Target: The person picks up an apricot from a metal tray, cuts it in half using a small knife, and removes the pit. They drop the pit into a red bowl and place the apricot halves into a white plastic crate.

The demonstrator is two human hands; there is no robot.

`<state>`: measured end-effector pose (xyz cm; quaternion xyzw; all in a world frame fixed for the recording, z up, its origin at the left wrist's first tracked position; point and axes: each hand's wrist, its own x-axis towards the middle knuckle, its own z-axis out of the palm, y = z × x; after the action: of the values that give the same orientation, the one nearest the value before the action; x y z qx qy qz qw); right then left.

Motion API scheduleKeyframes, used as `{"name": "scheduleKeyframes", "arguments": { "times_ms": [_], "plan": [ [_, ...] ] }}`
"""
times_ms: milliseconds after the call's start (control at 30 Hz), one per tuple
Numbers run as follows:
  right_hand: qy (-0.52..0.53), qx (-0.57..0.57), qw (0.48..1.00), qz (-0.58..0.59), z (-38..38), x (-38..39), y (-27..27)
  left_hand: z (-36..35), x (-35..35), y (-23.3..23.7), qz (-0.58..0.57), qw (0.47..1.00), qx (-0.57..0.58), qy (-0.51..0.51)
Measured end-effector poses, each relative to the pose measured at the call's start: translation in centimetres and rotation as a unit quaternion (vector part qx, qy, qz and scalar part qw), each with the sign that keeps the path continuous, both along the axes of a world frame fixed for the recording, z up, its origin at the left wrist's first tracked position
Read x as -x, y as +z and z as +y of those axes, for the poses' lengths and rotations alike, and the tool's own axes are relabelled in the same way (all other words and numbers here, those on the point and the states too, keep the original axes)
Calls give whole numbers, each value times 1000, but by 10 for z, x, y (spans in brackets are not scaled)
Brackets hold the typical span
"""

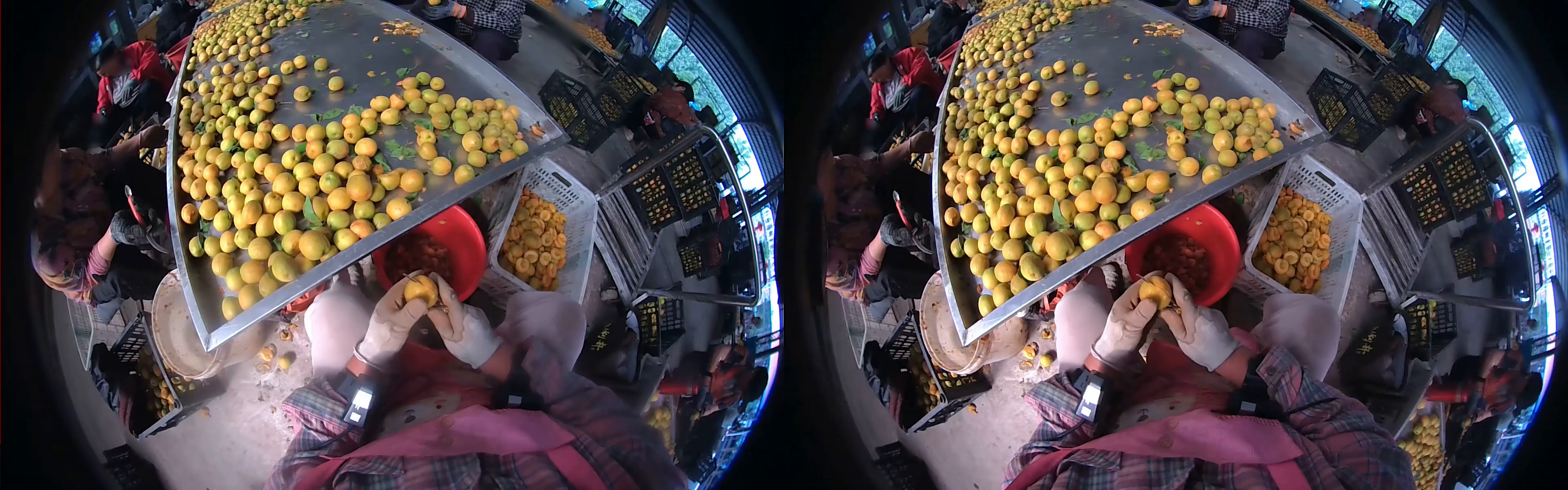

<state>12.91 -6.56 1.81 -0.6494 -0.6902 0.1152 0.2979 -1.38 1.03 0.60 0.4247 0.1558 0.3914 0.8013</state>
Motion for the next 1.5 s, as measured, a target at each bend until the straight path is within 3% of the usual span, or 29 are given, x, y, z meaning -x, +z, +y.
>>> {"name": "scheduleKeyframes", "arguments": {
  "times_ms": [33, 100, 167, 233, 300, 400, 467, 533, 633, 667, 700, 767, 900, 967, 1100, 1167, 1400, 1500],
  "plan": [
    [1, -2, 1000, 3, 1, 3, 0, -2, 3, -3, 3, 1000, -2, 1],
    [-14, -40, 999, 32, 3, 7, 0, -4, 7, 11, -3, 988, 150, -45],
    [-7, -41, 999, 32, 5, 6, -1, -3, 8, 10, -32, 988, 137, -61],
    [-3, -39, 999, 31, 4, 1, -1, -1, 8, -16, 34, 996, 74, -31],
    [19, 83, 996, 2, 1, -9, 1, -1, 10, 11, 52, 998, 25, -27],
    [64, 71, 994, -61, -2, -20, -1, -3, 5, 6, 97, 995, -38, -2],
    [42, 55, 997, -29, -3, -16, -4, -7, 3, -2, 125, 991, -52, 20],
    [11, 26, 1000, 10, -2, -5, -6, -6, 2, -1, 52, 996, 69, 24],
    [-14, 50, 998, 26, 0, 3, -10, -5, 1, 18, 14, 997, 78, -21],
    [-19, 50, 998, 30, 0, 5, -4, -7, 1, -8, 39, 994, 100, 3],
    [-21, 20, 999, 22, 0, 6, -10, -6, -2, -22, -17, 992, 121, -31],
    [-33, 88, 995, 26, -2, 6, -7, -7, 1, 6, -25, 987, 144, -64],
    [-47, 71, 996, -18, -5, 9, -11, -10, 3, 14, 17, 981, 188, -47],
    [-24, -3, 997, -71, -4, 8, -15, -9, 2, 10, 32, 979, 194, -54],
    [-54, 61, 996, -27, -4, 10, -7, -9, 1, 9, 7, 985, 167, -50],
    [-50, 30, 998, -13, -1, 9, -7, -7, 1, 11, -3, 994, 97, -48],
    [-32, 22, 999, 11, -1, 8, -5, -6, 11, 26, 23, 997, 66, -46],
    [-21, 12, 1000, -7, 0, 7, 5, -5, 8, 9, 25, 998, 50, -2]
  ]
}}
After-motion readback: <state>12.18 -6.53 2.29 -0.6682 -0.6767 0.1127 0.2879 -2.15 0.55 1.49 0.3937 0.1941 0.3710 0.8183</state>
